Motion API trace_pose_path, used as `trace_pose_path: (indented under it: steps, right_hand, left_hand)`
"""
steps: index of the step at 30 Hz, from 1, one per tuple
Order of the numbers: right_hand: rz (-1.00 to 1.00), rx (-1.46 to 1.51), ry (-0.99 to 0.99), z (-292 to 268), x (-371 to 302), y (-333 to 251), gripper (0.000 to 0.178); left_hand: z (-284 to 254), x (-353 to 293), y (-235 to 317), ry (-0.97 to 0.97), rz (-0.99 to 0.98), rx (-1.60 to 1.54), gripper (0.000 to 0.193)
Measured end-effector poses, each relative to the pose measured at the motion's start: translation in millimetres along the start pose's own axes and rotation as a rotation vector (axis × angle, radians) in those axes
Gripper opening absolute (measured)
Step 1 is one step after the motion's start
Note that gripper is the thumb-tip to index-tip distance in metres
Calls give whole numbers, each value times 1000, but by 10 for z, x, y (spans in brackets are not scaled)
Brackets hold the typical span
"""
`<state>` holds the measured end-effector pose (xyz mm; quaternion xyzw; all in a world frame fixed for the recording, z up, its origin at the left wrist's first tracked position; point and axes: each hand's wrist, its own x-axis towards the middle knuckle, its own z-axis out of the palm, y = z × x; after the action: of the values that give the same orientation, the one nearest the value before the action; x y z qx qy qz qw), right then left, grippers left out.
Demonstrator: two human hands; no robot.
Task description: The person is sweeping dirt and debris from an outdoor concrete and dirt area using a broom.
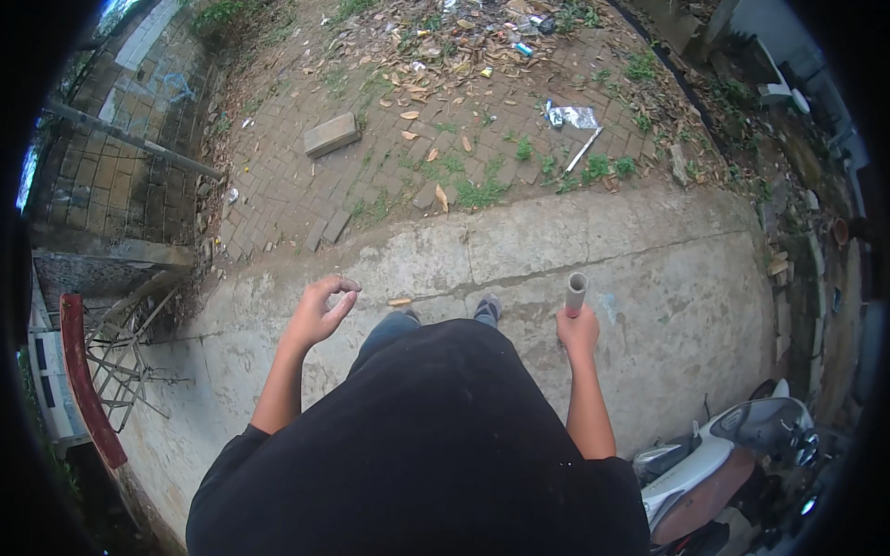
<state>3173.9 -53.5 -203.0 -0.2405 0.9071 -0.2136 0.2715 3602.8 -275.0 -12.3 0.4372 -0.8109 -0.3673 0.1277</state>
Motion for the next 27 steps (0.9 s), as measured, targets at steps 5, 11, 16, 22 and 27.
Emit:
trace_pose_path:
  steps: [5, 11, 16, 22, 27]
  right_hand:
    - [-393, 51, -107, 47, 485, -809, 26]
    - [-690, 79, -337, 322, 540, -2137, 26]
    - [-695, -46, -573, 629, 804, -3122, 25]
    - [-1084, -10, -655, 1318, 1349, -3557, 24]
    - [-1164, 31, -977, 1894, 1934, -3498, 27]
  left_hand:
    - [102, 398, 221, -94, 100, 43, 30]
    - [271, 1112, 691, -17, 425, -253, 63]
    - [519, 1825, 585, -87, 644, -459, 38]
    - [654, 2465, 116, 31, 549, -541, 33]
    - [842, 2714, -123, 196, 337, -617, 32]
